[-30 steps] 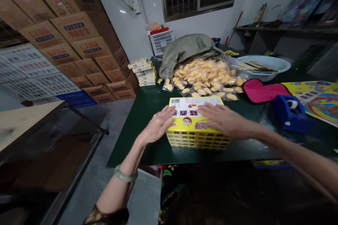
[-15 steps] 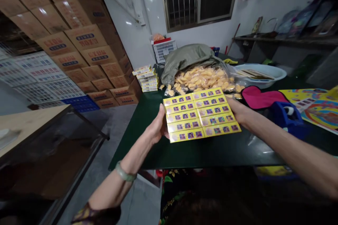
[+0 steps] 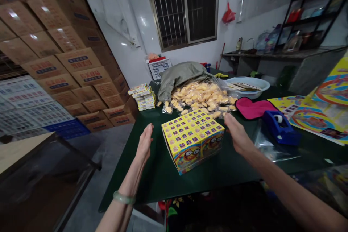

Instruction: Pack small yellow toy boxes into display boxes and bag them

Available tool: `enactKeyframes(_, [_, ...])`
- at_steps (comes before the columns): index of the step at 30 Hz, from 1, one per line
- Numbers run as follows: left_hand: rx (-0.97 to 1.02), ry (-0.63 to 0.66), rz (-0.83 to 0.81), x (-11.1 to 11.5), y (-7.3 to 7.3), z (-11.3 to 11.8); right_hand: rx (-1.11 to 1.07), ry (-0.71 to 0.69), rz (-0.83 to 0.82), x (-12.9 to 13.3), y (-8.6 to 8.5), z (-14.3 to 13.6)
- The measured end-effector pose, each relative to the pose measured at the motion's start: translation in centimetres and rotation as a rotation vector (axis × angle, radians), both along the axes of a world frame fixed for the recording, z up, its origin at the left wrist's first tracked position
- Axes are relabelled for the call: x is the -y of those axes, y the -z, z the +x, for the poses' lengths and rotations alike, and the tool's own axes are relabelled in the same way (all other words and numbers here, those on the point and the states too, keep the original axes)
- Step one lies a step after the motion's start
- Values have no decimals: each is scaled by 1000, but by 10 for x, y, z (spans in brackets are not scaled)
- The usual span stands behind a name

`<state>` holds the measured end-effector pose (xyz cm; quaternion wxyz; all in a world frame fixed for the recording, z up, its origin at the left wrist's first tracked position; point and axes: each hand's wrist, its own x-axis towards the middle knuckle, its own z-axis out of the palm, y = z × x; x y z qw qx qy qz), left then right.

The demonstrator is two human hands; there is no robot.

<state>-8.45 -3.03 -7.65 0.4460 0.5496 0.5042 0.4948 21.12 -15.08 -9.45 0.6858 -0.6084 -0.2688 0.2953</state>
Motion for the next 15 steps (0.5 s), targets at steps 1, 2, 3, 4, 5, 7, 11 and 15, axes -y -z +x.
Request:
enactKeyframes(1, [22,49,15,-2,0,7,51,-8,39,1,3,-10])
enactKeyframes(2, [47,115,20,-1,1,15,116,-8,63,0,6,-18])
enactKeyframes(3, [69,186,22,2,1,23,190,7,76,-4,10,-25])
enactKeyframes(4, [78,247,19,7,1,30,265,38,87,-10,13,-28])
enactKeyframes(5, [62,285,13,15,0,34,324,77,97,-18,15,-29])
enactKeyframes(7, [-39,296,0,35,-3,36,358,133,107,-36,18,-24])
enactKeyframes(11, [-135,376,-107,68,-8,22,271,111,56,-57,17,-6])
enactKeyframes(15, [36,259,-180,66,-2,29,188,-72,22,-31,16,-13])
